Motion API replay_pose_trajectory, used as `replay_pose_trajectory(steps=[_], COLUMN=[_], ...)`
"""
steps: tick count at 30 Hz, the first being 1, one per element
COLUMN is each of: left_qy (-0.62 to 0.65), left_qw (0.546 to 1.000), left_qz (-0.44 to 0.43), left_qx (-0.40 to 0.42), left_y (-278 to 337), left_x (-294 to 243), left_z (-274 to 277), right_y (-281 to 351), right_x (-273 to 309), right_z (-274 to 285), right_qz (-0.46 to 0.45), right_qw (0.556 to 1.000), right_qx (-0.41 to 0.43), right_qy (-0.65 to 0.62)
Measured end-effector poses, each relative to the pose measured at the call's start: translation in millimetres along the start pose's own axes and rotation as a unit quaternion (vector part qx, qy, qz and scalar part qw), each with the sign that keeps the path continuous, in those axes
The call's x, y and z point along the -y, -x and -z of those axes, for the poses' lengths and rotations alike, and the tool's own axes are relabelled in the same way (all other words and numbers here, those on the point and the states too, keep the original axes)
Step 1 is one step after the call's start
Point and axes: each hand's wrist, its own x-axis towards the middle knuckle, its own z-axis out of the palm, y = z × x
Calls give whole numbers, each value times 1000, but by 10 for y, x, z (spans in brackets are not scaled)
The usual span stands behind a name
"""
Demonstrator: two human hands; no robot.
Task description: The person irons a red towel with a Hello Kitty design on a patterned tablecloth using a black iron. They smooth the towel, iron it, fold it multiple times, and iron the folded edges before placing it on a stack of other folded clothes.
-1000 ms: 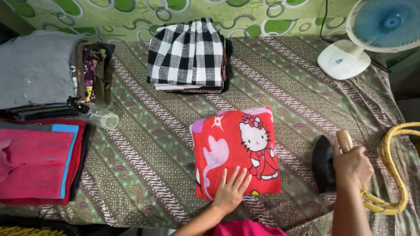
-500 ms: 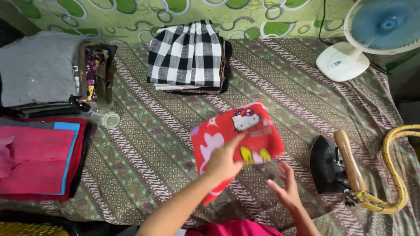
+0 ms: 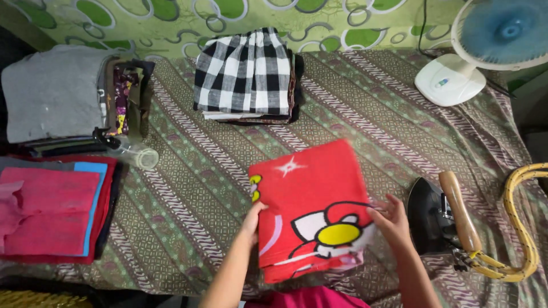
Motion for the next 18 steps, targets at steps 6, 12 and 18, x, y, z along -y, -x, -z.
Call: replay_pose_trajectory(steps=[6,12,18], left_qy=[-268,-541,-719], left_qw=[913,678,504], left_qz=[-291,-485,-477], left_qx=[-102,-110,-42], left_y=[429,1061,597], left_x=[28,-401,-181], left_z=[-57,-872,-1670], right_y=[337,-246,-207], right_x=[900,1116,1420], right_z=[130,1045,757], right_qz=[216,18,-119], right_qw=[872,677,735], right_qx=[-211,-228,-164], right_qy=[386,700,647])
